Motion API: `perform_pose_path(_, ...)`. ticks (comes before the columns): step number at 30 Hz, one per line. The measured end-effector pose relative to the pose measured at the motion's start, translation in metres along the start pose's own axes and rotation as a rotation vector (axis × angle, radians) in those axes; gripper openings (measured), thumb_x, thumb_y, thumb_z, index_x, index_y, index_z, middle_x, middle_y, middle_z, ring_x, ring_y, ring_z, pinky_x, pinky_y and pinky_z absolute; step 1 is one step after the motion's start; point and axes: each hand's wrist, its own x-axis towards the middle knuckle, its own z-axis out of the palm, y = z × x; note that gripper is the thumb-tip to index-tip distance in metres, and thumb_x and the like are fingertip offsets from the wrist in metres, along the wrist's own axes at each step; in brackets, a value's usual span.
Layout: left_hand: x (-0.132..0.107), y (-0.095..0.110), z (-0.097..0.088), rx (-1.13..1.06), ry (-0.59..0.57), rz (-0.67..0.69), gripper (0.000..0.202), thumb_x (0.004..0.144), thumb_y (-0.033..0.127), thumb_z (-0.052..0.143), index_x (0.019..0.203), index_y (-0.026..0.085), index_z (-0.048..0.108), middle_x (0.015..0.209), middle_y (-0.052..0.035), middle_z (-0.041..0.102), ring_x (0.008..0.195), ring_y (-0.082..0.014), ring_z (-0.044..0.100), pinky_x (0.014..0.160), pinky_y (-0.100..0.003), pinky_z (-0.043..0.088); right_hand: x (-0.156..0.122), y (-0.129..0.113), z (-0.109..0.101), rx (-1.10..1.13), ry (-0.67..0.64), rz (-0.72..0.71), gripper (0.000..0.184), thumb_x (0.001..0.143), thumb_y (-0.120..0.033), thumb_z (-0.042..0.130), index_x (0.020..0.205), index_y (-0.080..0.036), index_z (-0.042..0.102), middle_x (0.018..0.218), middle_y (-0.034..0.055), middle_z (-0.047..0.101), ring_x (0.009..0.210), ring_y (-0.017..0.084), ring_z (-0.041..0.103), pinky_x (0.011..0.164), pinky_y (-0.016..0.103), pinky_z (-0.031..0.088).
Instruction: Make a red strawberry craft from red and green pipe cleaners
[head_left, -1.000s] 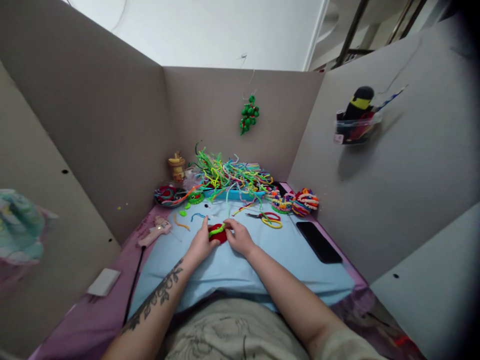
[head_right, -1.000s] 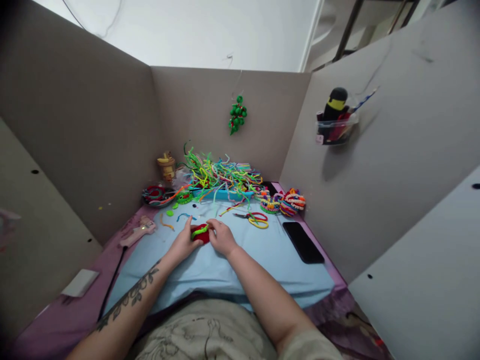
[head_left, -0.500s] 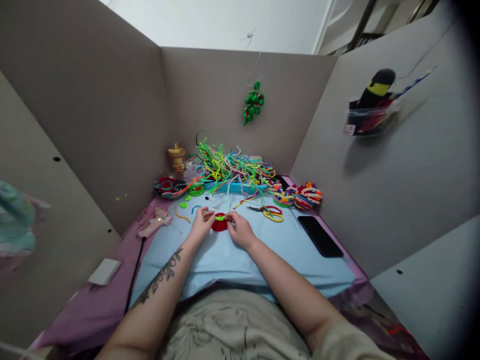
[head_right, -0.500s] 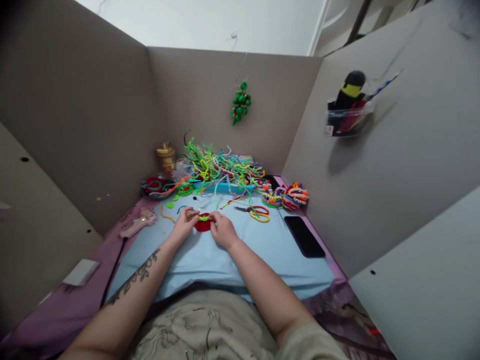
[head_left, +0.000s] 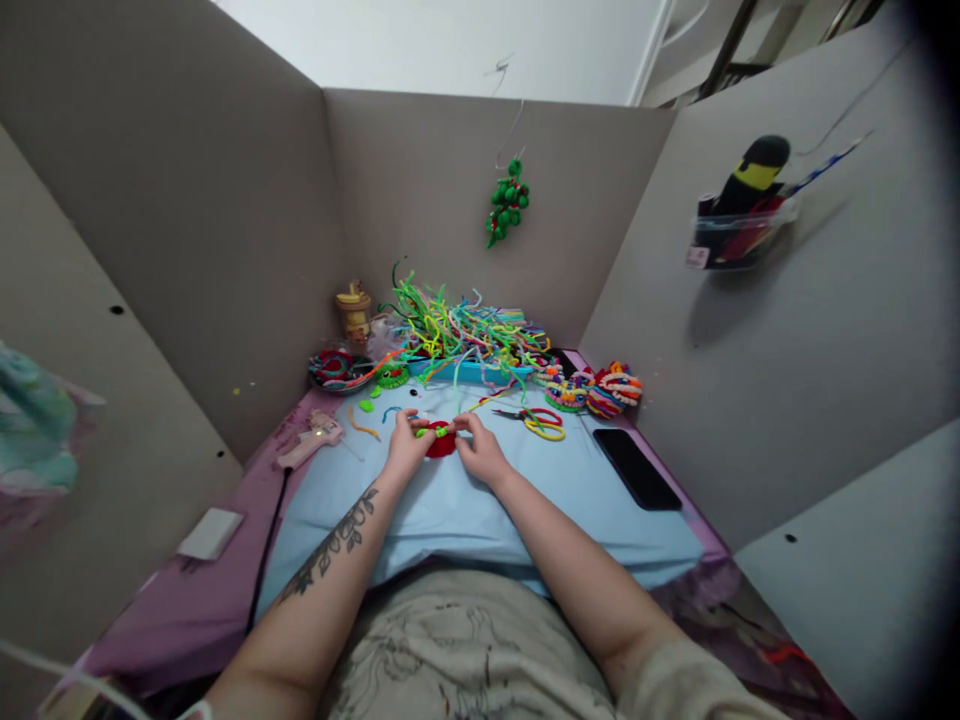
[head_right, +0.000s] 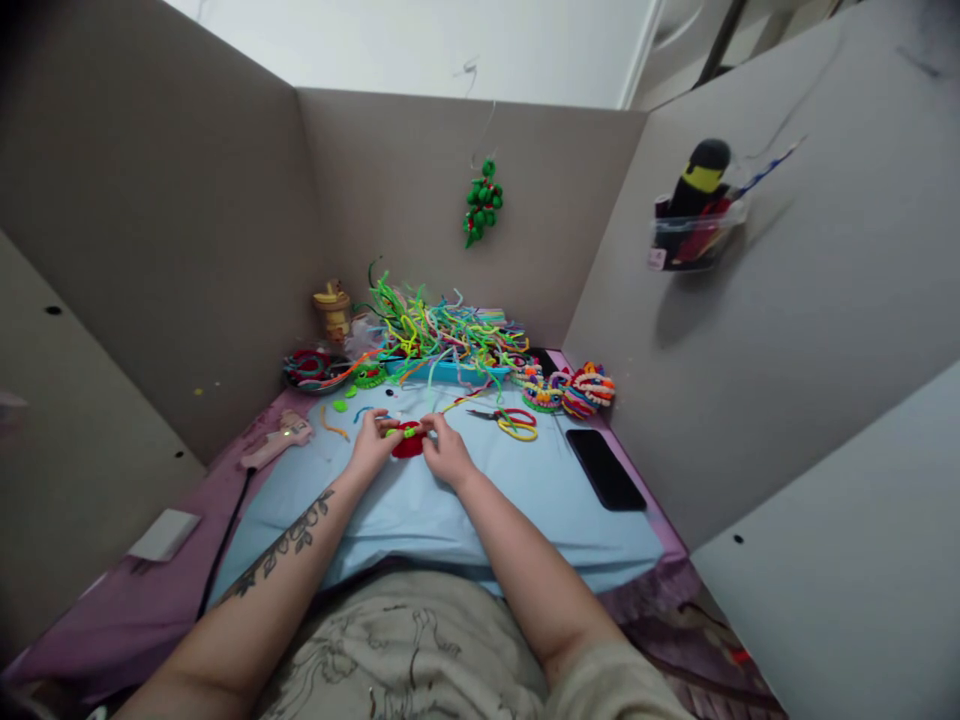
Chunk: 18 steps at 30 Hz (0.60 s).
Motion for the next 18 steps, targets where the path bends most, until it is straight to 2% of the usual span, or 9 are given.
perform_pose_path(3,-0.001,0.001,0.000,0.040,-0.002,0.008,0.048,0.065,0.015,0.064,0.106,0.018,0.040,0.091,-0.0050,0.061,0.078,-0.0162,0.063,0.074,-0.033,0.050,0.000,0.009,-0.002,0.127,0.086,0.080,0.037,0.074,-0.008,0.043,0.108,-0.021,0.046,0.102,0.0056,0.063,0.097,0.016,0.061,0.089,0.035,0.048)
perform_pose_path(6,-0.001,0.001,0.000,0.047,-0.003,0.013,0.046,0.065,0.015,0.063,0.105,0.018,0.041,0.093,-0.0057,0.061,0.080,-0.0170,0.063,0.075,-0.033,0.050,0.000,0.014,-0.005,0.096,0.142,0.132,0.034,0.070,-0.007,0.041,0.100,-0.020,0.052,0.096,0.0049,0.064,0.091,0.017,0.062,0.086,0.035,0.049)
perform_pose_path(10,-0.001,0.000,0.000,0.056,-0.007,0.009,0.046,0.065,0.015,0.063,0.105,0.018,0.040,0.094,-0.0068,0.061,0.081,-0.0177,0.063,0.074,-0.033,0.050,0.000,0.010,-0.008,-0.019,0.062,0.138,0.034,0.071,-0.005,0.040,0.095,-0.020,0.059,0.093,0.0035,0.067,0.091,0.018,0.063,0.087,0.035,0.048)
perform_pose_path(14,0.001,-0.002,-0.001,0.042,-0.014,0.014,0.049,0.064,0.015,0.065,0.106,0.018,0.040,0.091,-0.0063,0.063,0.080,-0.0182,0.064,0.074,-0.033,0.050,0.001,0.004,-0.006,-0.104,-0.047,0.086,0.038,0.072,-0.005,0.041,0.101,-0.020,0.060,0.097,0.0031,0.068,0.094,0.018,0.063,0.088,0.035,0.048)
perform_pose_path(18,0.001,-0.001,-0.002,0.018,-0.010,0.004,0.051,0.062,0.014,0.068,0.106,0.018,0.041,0.090,-0.0066,0.064,0.077,-0.0186,0.065,0.074,-0.034,0.051,0.003,0.003,-0.006,-0.141,-0.086,-0.007,0.042,0.069,-0.002,0.043,0.102,-0.019,0.063,0.102,0.0058,0.067,0.099,0.019,0.060,0.092,0.036,0.046)
